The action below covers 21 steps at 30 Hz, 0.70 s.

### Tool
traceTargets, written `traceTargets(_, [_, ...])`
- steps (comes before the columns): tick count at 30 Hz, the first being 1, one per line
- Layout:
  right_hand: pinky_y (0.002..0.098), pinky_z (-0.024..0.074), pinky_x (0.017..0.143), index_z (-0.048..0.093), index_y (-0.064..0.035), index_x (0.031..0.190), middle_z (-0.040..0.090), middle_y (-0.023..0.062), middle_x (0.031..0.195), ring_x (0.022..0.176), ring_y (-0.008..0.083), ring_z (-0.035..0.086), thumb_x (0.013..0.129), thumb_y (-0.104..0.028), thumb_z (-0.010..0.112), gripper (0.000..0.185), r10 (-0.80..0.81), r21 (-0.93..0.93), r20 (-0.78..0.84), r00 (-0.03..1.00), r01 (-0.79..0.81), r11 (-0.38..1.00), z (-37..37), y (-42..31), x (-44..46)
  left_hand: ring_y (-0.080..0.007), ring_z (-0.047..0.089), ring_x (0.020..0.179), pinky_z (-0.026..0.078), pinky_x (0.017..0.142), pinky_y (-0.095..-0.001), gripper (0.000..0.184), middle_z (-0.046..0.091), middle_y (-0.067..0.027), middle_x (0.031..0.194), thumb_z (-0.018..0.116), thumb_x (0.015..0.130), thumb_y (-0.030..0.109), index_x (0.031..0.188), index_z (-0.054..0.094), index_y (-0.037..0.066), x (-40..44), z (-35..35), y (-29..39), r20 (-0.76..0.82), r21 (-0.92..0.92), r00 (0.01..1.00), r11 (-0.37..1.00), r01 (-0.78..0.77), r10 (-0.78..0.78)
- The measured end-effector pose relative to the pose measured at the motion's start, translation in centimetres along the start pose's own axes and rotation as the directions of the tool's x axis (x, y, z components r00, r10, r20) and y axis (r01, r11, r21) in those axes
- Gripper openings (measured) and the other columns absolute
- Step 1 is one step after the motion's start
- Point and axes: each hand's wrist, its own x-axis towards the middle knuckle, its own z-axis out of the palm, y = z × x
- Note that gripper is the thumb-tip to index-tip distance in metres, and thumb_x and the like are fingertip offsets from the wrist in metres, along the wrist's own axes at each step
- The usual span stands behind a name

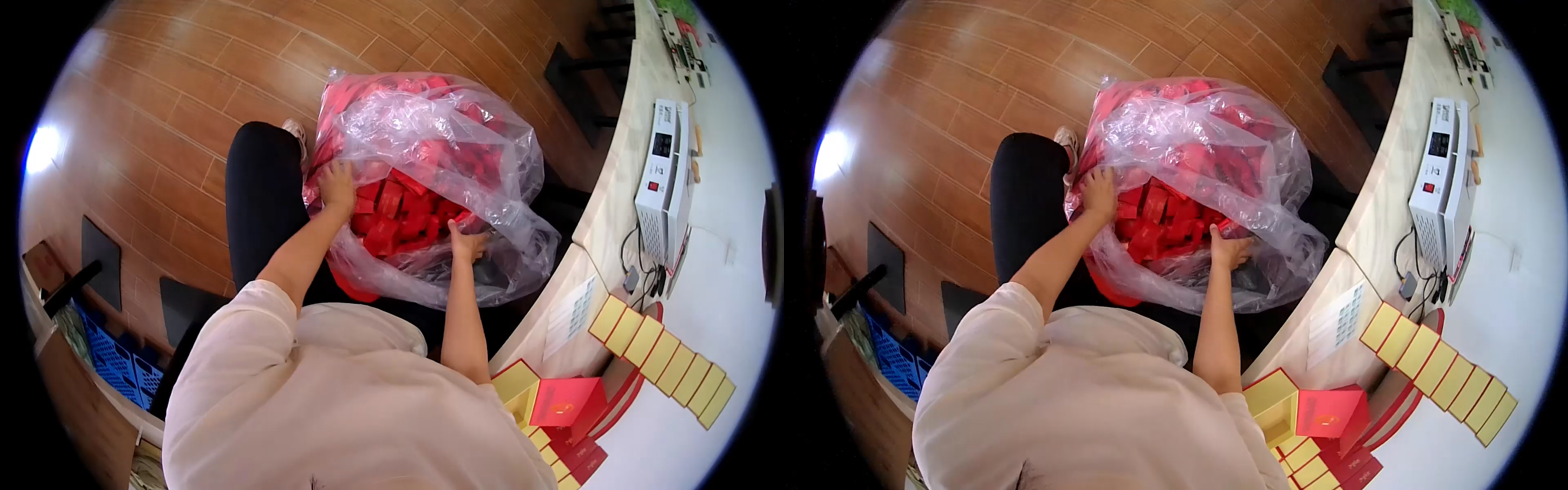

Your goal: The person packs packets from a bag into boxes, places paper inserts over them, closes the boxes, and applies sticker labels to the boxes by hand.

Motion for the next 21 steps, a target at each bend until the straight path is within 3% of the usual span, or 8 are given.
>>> traceTargets(5, [0.0549,0.0202,0.111,0.015,-0.0054,0.149,0.010,0.0385,0.147,0.138,0.0491,0.015,0.057,-0.067,0.076,0.126,-0.176,-0.494,-0.004,0.984,0.151,0.856,3.2,1.0,1.0,-0.0352,0.053,0.115,0.046,0.088,-0.0438,0.040,0.056,-0.0234,0.121,0.060,0.085,0.024,0.118,0.048,0.004,-1.2,-5.0,1.5,0.185,-0.285,0.983,0.957,0.054,0.000])
traceTargets(7, [0.0541,0.0199,0.111,0.016,-0.0072,0.149,0.011,0.0393,0.146,0.138,0.0507,0.015,0.059,-0.064,0.076,0.123,-0.180,-0.507,0.018,0.983,0.165,0.846,3.4,1.2,0.6,-0.0345,0.057,0.110,0.046,0.088,-0.0409,0.037,0.060,-0.0237,0.116,0.056,0.088,0.023,0.118,0.049,0.001,-1.2,-4.6,1.0,0.218,-0.341,0.976,0.937,0.070,0.006])
traceTargets(9, [0.0538,0.0195,0.111,0.018,-0.0073,0.148,0.013,0.0393,0.146,0.137,0.0515,0.016,0.061,-0.062,0.075,0.118,-0.294,-0.476,-0.061,0.954,0.231,0.849,3.6,2.2,0.8,-0.0312,0.058,0.107,0.046,0.086,-0.0406,0.033,0.062,-0.0184,0.113,0.049,0.094,0.023,0.116,0.053,-0.002,0.3,-3.3,-1.2,-0.327,-0.751,0.943,0.622,-0.219,-0.062])
traceTargets(11, [0.0534,0.0244,0.109,0.024,-0.0054,0.145,0.021,0.0391,0.143,0.133,0.0514,0.027,0.072,-0.056,0.069,0.100,-0.316,-0.457,-0.122,0.941,0.229,0.859,3.5,2.8,0.9,-0.0240,0.061,0.094,0.048,0.081,-0.0365,0.032,0.063,-0.0112,0.104,0.043,0.097,0.022,0.115,0.057,-0.001,-0.9,-9.1,1.2,-0.124,-0.989,0.979,0.095,-0.110,-0.162])
traceTargets(12, [0.0531,0.0253,0.109,0.024,-0.0015,0.144,0.022,0.0413,0.141,0.132,0.0524,0.027,0.078,-0.050,0.065,0.091,-0.313,-0.292,-0.177,0.933,0.254,0.922,3.5,3.3,2.0,-0.0160,0.057,0.082,0.047,0.076,-0.0304,0.029,0.061,-0.0064,0.096,0.043,0.096,0.021,0.113,0.057,0.001,-2.5,-12.8,3.0,0.005,-1.000,0.990,-0.024,0.001,-0.142])
traceTargets(16, [0.0509,0.0335,0.104,0.027,0.0066,0.140,0.033,0.0404,0.136,0.127,0.0473,0.038,0.087,-0.034,0.057,0.073,-0.138,0.017,-0.262,0.955,0.147,0.989,0.6,4.8,5.3,-0.0212,0.056,0.105,0.045,0.091,-0.0356,0.034,0.059,-0.0118,0.116,0.045,0.096,0.018,0.123,0.052,-0.002,-5.1,-19.1,8.8,0.161,-0.966,0.986,-0.198,0.166,0.040])
traceTargets(20, [0.0493,0.0353,0.103,0.029,0.0081,0.139,0.039,0.0369,0.134,0.124,0.0452,0.043,0.086,-0.034,0.058,0.073,-0.047,-0.081,-0.272,0.961,0.026,0.996,-1.6,6.5,8.2,-0.0253,0.058,0.104,0.046,0.092,-0.0382,0.035,0.060,-0.0134,0.115,0.045,0.096,0.020,0.122,0.051,-0.003,-1.2,-19.4,10.8,0.277,-0.944,0.958,-0.165,0.286,0.078])
traceTargets(21, [0.0484,0.0336,0.104,0.029,0.0080,0.139,0.040,0.0338,0.136,0.126,0.0437,0.043,0.081,-0.046,0.060,0.085,0.035,-0.095,-0.153,0.988,-0.050,0.994,-2.8,5.3,7.9,-0.0267,0.058,0.105,0.046,0.093,-0.0394,0.035,0.060,-0.0143,0.116,0.044,0.096,0.020,0.123,0.051,-0.003,0.0,-20.0,10.9,0.326,-0.920,0.943,-0.206,0.333,0.067])
